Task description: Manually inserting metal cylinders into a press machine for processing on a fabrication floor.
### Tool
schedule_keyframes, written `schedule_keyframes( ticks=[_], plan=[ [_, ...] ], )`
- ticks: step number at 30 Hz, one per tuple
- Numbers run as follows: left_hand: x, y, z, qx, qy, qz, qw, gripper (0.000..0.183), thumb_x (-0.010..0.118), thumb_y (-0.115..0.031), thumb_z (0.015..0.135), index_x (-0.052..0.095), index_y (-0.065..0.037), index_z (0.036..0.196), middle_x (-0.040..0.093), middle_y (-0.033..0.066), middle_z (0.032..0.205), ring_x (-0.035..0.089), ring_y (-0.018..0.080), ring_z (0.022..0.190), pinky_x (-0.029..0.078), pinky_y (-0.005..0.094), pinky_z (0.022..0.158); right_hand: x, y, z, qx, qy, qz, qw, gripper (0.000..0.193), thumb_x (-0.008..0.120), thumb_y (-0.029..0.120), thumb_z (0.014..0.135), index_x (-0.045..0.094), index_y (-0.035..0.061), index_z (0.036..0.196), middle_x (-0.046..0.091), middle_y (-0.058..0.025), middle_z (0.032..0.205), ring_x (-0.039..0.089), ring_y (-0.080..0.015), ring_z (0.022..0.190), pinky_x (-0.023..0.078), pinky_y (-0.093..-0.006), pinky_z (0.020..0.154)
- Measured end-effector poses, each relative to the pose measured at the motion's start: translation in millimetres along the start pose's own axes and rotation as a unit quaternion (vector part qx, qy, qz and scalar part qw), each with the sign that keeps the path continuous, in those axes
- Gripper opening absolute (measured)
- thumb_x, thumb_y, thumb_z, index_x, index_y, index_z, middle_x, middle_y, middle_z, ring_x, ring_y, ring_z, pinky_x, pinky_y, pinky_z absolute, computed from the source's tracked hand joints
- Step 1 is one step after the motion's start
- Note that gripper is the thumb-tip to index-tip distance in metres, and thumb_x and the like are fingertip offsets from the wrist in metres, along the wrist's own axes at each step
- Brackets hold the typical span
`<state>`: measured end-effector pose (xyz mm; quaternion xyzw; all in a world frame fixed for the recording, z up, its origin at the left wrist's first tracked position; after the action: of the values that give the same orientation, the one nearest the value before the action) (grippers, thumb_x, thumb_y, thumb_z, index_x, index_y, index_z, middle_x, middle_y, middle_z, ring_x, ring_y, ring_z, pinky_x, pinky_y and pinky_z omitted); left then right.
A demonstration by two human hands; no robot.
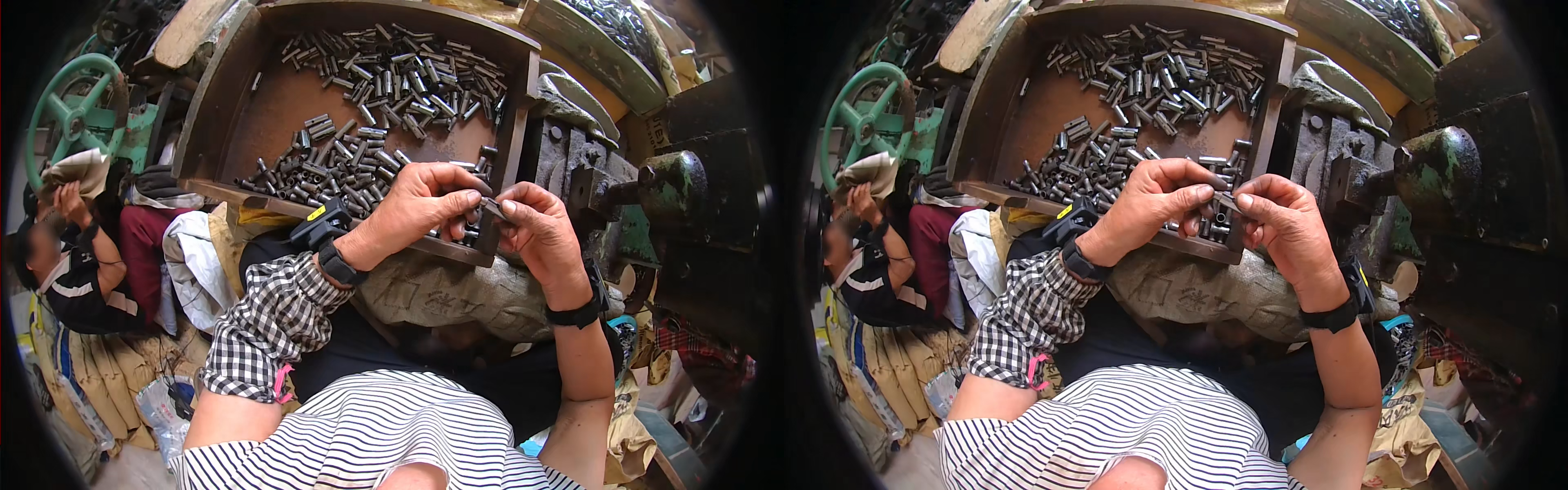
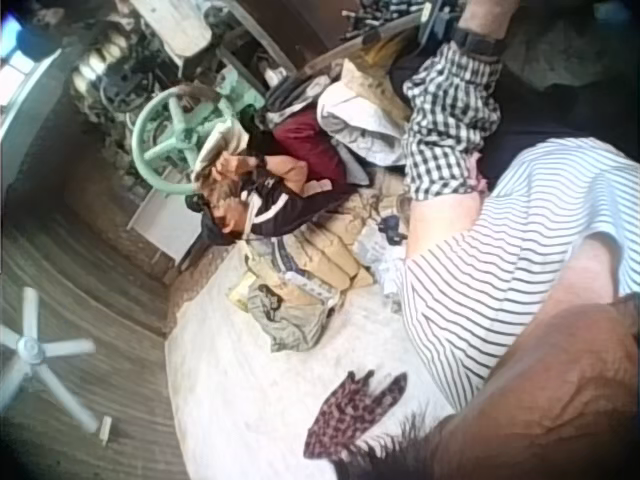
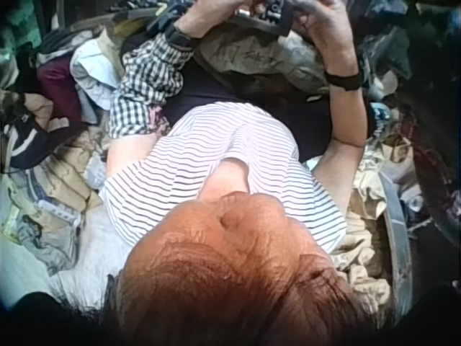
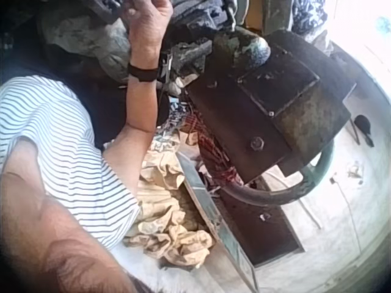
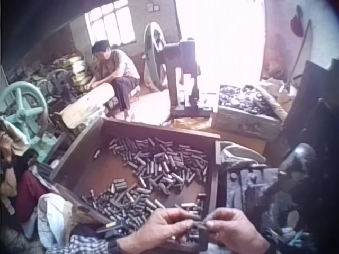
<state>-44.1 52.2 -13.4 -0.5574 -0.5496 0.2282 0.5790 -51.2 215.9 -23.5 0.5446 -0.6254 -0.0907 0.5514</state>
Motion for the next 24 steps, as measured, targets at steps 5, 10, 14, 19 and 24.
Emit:
schedule_keyframes(
  ticks=[5, 10, 14, 19, 24],
  plan=[
    [4.9, -3.2, -3.1, 0.031, 0.012, 0.016, 0.999, 0.021, 0.063, -0.008, 0.092, 0.065, 0.002, 0.11, 0.066, 0.005, 0.079, 0.062, 0.0065, 0.062, 0.052, 0.0178, 0.054, 2.5, 3.5, -3.5, 0.017, 0.017, 0.021, 0.999, 0.008, 0.069, 0.005, 0.085, 0.064, 0.0027, 0.09, 0.063, -0.0022, 0.076, 0.059, -0.0078, 0.061, 0.047, -0.0198, 0.052],
    [5.9, -2.1, -3.6, 0.044, 0.011, 0.04, 0.998, 0.019, 0.063, -0.006, 0.091, 0.066, 0.001, 0.108, 0.067, 0.0046, 0.08, 0.062, 0.0064, 0.062, 0.053, 0.0181, 0.054, -0.8, 3.8, -4.9, 0.058, 0.0, 0.04, 0.998, 0.008, 0.069, 0.003, 0.083, 0.063, 0.0029, 0.087, 0.063, -0.0033, 0.074, 0.06, -0.0091, 0.058, 0.048, -0.0209, 0.05],
    [11.4, -0.7, -5.3, 0.037, 0.038, 0.022, 0.998, 0.017, 0.063, -0.005, 0.091, 0.067, 0.001, 0.107, 0.067, 0.0046, 0.08, 0.062, 0.0063, 0.062, 0.052, 0.0182, 0.054, 0.4, 3.5, -6.7, 0.076, 0.01, 0.051, 0.996, 0.008, 0.07, 0.003, 0.082, 0.063, 0.0024, 0.086, 0.064, -0.0035, 0.072, 0.06, -0.01, 0.055, 0.05, -0.0219, 0.048],
    [16.4, -8.9, -8.6, 0.017, 0.046, 0.061, 0.997, 0.016, 0.063, -0.002, 0.09, 0.065, 0.002, 0.105, 0.068, 0.0056, 0.082, 0.064, 0.0078, 0.061, 0.052, 0.0187, 0.054, 6.3, 10.9, -10.5, 0.04, 0.006, -0.021, 0.999, 0.01, 0.072, 0.002, 0.081, 0.063, 0.0022, 0.085, 0.065, -0.0036, 0.074, 0.061, -0.0099, 0.058, 0.051, -0.0222, 0.05],
    [28.7, -6.9, -18.6, -0.113, 0.23, 0.046, 0.966, 0.041, 0.074, -0.002, 0.08, 0.053, -0.001, 0.114, 0.062, 0.0033, 0.079, 0.059, 0.0055, 0.057, 0.048, 0.0183, 0.046, 32.0, 4.5, -18.8, 0.102, 0.108, -0.054, 0.987, 0.02, 0.075, 0.002, 0.078, 0.06, 0.0014, 0.091, 0.064, -0.0035, 0.078, 0.062, -0.0106, 0.063, 0.052, -0.0238, 0.051]
  ],
)
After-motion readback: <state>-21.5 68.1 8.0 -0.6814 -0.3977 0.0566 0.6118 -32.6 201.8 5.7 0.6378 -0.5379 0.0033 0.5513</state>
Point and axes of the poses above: each hand's wrist, its own z-axis towards the middle knuckle, its own x-axis out of the palm, y = z × x, the point moved 6 cm from there along z, towards the middle knuckle
